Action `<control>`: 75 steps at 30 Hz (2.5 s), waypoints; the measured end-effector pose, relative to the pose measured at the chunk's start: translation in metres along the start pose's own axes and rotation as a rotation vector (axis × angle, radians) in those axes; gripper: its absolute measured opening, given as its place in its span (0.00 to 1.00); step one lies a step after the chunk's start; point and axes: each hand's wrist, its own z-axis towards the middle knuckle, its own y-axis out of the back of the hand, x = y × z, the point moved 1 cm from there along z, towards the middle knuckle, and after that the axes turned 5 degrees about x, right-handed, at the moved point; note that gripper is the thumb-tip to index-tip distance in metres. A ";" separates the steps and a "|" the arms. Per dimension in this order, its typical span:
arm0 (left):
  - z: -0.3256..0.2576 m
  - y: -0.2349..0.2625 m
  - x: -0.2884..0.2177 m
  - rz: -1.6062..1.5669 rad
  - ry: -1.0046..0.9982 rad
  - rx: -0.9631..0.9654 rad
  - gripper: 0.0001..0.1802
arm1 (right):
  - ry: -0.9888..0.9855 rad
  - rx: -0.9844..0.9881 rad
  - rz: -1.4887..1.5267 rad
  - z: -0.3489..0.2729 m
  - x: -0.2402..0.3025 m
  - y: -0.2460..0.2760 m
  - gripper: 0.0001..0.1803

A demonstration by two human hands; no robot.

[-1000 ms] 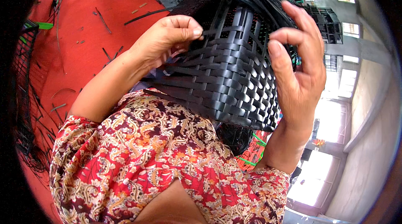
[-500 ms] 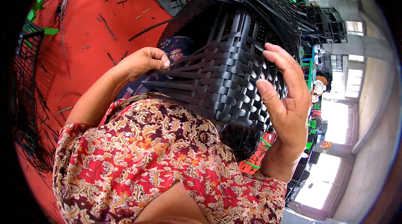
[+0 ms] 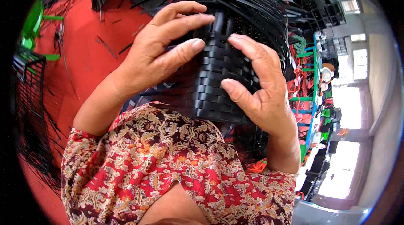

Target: The person weaves a black basket by hand, threading flexible black strips through a frame and securing them by pressing them into the weave.

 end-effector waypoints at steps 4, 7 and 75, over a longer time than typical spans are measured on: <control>0.004 -0.008 -0.007 0.092 0.012 0.110 0.13 | 0.097 0.027 -0.195 -0.006 0.006 -0.001 0.30; 0.000 -0.008 -0.008 0.100 0.007 0.062 0.11 | 0.051 -0.224 -0.003 -0.008 -0.010 0.014 0.23; 0.063 -0.027 -0.061 0.666 -0.159 0.715 0.07 | -0.080 -0.559 0.774 -0.052 -0.095 -0.045 0.10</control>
